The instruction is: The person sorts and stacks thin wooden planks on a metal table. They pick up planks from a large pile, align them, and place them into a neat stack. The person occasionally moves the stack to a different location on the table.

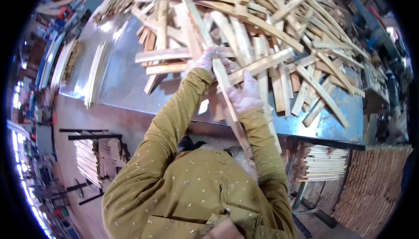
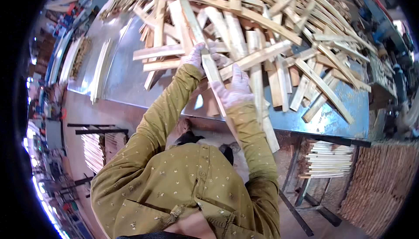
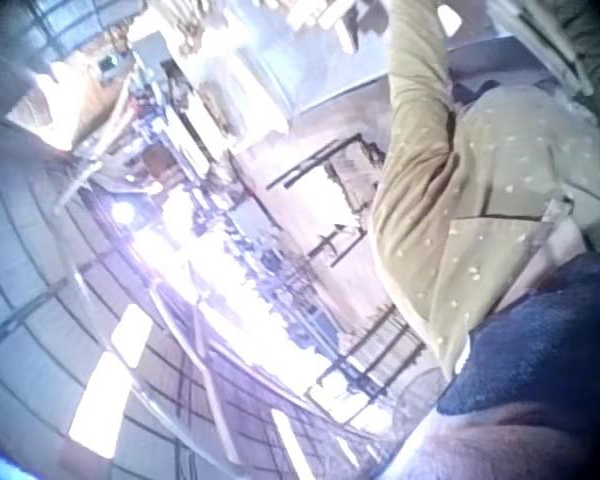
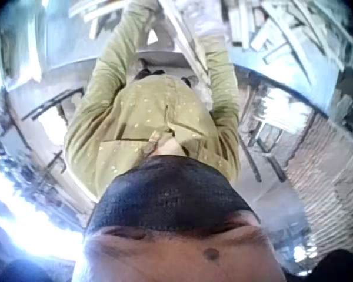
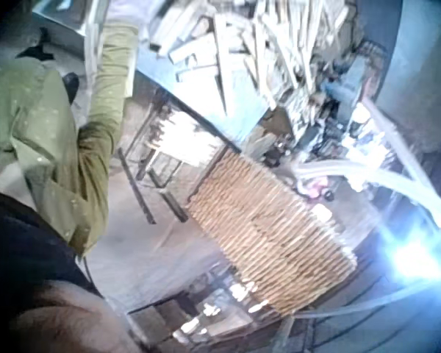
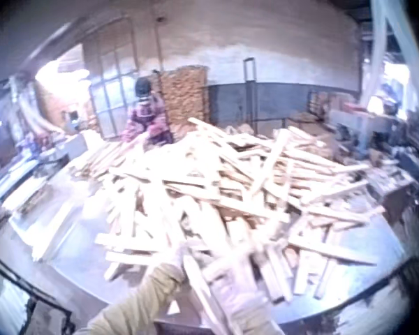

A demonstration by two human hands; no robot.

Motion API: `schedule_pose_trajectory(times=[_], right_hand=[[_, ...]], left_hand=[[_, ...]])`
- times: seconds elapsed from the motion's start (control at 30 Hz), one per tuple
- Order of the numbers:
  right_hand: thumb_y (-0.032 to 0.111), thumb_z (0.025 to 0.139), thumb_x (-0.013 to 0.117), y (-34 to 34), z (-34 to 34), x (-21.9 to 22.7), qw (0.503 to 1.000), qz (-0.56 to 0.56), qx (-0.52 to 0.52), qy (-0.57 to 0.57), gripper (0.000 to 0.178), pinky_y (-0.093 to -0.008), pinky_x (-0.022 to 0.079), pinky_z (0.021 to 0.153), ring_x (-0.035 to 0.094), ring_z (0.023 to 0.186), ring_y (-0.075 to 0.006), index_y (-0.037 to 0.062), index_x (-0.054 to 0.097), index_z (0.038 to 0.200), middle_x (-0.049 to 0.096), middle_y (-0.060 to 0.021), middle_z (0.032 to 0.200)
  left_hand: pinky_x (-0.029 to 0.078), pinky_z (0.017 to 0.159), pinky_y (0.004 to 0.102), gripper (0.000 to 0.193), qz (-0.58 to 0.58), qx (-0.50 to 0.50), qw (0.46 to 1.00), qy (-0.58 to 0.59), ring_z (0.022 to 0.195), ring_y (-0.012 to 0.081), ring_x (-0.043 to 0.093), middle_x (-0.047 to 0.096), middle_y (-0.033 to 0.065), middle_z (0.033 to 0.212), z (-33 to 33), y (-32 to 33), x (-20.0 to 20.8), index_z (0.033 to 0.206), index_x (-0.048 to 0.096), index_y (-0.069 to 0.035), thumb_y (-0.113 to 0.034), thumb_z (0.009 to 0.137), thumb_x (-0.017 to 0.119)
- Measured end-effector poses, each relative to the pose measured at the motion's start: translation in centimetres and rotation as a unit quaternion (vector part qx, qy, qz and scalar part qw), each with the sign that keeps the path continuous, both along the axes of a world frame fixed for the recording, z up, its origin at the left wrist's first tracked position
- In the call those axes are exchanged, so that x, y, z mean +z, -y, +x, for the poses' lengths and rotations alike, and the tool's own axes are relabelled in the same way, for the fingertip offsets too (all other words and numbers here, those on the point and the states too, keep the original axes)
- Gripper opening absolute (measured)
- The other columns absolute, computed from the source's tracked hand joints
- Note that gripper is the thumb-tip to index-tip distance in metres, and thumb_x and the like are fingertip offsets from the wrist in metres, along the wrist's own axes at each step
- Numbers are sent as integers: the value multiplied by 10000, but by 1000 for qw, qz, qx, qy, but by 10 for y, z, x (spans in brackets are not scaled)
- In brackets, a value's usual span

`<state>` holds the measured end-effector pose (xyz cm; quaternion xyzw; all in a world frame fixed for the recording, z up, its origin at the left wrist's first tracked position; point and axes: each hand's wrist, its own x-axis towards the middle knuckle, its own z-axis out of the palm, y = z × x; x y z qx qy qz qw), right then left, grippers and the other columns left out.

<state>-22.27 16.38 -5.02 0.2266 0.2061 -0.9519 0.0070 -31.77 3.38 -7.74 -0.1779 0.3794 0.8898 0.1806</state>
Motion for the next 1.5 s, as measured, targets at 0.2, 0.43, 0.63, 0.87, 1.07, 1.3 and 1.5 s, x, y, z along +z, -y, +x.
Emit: schedule_pose_trajectory(times=[0.2, 0.43, 0.63, 0.87, 1.07, 1.3, 1.5], right_hand=[[492, 856, 683, 66, -46, -34, 537, 812, -13, 231, 878, -450, 359, 1113, 425, 1323, -397, -72, 351, 1442, 389, -287, 1441], [454, 859, 689, 142, -87, 26, 852, 510, -112, -37, 824, -451, 390, 1086, 483, 1265, -391, -58, 385, 1429, 454, -262, 1394], [421, 861, 693, 282, -67, 10, 509, 831, -147, -170, 779, -452, 415, 1064, 532, 1215, -386, -47, 414, 1417, 509, -241, 1354], [404, 798, 740, 109, -36, -27, 254, 948, 100, 166, 986, -457, 446, 1036, 538, 1220, -391, 39, 189, 1529, 452, -243, 1416], [352, 737, 782, 93, -29, -5, 312, 906, 221, 182, 1065, -460, 496, 954, 580, 1161, -380, 109, 146, 1556, 525, -212, 1310], [545, 741, 746, 116, -94, 58, 158, 981, 25, -113, 1025, -470, 506, 855, 620, 999, -358, 112, 262, 1535, 586, -196, 1166], [439, 691, 796, 121, -180, 103, 129, 895, -62, -421, 865, -438, 519, 699, 626, 806, -298, 134, 470, 1431, 621, -103, 928]], left_hand=[[489, 598, 344, 704, 146, -76, 981, -104, 644, 157, 518, 553, 45, 834, -2, 120, 3, 1270, 519, -2, -610, 917, 558], [543, 699, 402, 618, 38, -163, 974, -156, 780, 176, 585, 556, 41, 870, 6, 242, 12, 1303, 507, -41, -501, 914, 648], [548, 812, 318, 727, -84, -204, 938, -266, 964, 187, 635, 640, 112, 1112, 28, 289, 28, 1316, 495, 34, -387, 796, 778], [590, 800, 429, 656, 40, -89, 984, -147, 938, 283, 639, 595, 155, 1069, 27, 343, 18, 1351, 419, -19, -152, 792, 736], [578, 789, 417, 650, 23, -29, 987, -159, 934, 259, 607, 554, 109, 1048, 30, 340, 7, 1324, 423, -69, -169, 782, 766], [576, 746, 432, 685, -86, 79, 969, -217, 893, 256, 622, 578, 133, 1059, 27, 325, 46, 1395, 368, -61, -165, 820, 724], [576, 754, 419, 750, -145, 94, 959, -224, 897, 243, 633, 591, 107, 1035, 27, 398, 84, 1413, 373, -81, -241, 806, 783]])
